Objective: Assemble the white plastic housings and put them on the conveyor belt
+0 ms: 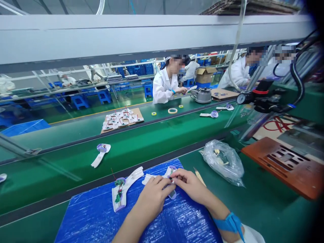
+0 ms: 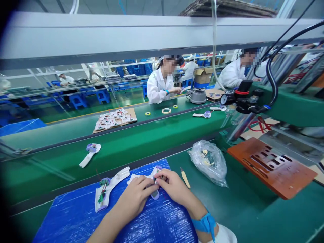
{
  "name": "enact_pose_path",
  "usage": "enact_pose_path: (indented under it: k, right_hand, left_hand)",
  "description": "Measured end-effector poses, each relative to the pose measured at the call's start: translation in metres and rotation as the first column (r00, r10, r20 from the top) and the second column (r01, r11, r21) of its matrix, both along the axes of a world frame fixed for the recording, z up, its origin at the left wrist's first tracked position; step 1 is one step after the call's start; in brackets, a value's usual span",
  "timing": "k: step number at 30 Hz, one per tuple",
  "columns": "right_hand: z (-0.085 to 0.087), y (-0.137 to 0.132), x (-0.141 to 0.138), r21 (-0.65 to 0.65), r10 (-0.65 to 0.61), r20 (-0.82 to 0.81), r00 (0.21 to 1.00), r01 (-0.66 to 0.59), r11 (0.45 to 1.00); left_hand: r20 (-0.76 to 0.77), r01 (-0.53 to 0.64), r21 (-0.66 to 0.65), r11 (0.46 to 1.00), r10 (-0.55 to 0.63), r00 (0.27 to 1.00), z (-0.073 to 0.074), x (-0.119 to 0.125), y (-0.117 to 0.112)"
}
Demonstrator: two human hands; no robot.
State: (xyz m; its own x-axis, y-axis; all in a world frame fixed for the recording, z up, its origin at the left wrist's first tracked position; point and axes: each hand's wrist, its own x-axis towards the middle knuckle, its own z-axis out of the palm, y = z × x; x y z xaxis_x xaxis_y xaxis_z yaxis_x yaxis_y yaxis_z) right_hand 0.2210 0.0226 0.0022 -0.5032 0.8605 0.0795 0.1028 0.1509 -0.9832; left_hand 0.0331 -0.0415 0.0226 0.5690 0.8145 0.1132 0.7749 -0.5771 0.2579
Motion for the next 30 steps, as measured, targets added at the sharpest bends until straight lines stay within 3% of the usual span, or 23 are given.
enact_pose_path:
  k: [3,7,12,19,23,26,27,30]
  right_hand:
    - [0.001,-0.001,-0.002,0.068,0.024,0.015,1.0,-0.025,0.997]
    - [0.002,-0.003,-0.004,0.061,0.032,0.032,0.999,-0.034,0.998]
    - [0.001,-0.003,-0.005,0.084,0.035,0.056,0.998,-0.04,0.996]
    - [-0.001,-0.002,-0.007,0.106,0.056,0.077,0.995,-0.064,0.992]
    - [-0.002,-0.003,-0.009,0.098,-0.006,0.093,0.996,-0.003,0.995]
    - [-0.003,-0.005,-0.012,0.029,-0.081,0.083,0.993,0.079,0.996]
    - [-0.003,-0.005,-0.014,-0.008,-0.103,0.062,0.993,0.103,0.995]
    - [-0.003,-0.008,-0.018,-0.095,-0.14,-0.017,0.99,0.138,0.986]
  left_hand:
    - [0.15,-0.05,-0.095,0.994,0.064,0.987,0.002,-0.003,-0.001]
    - [0.316,-0.048,-0.187,0.981,0.106,0.943,0.0,-0.008,-0.002]
    - [0.5,-0.062,-0.291,0.955,0.207,0.841,-0.002,-0.011,0.001]
    - [0.421,0.036,-0.209,0.977,0.057,0.905,-0.004,-0.011,-0.002]
    - [0.468,0.045,-0.248,0.968,0.079,0.88,-0.007,-0.014,0.001]
    - [0.582,-0.023,-0.357,0.934,0.242,0.776,-0.011,-0.016,0.005]
    - [0.626,-0.071,-0.399,0.914,0.329,0.708,-0.014,-0.016,0.007]
    - [0.737,-0.179,-0.514,0.839,0.538,0.409,-0.025,-0.017,0.014]
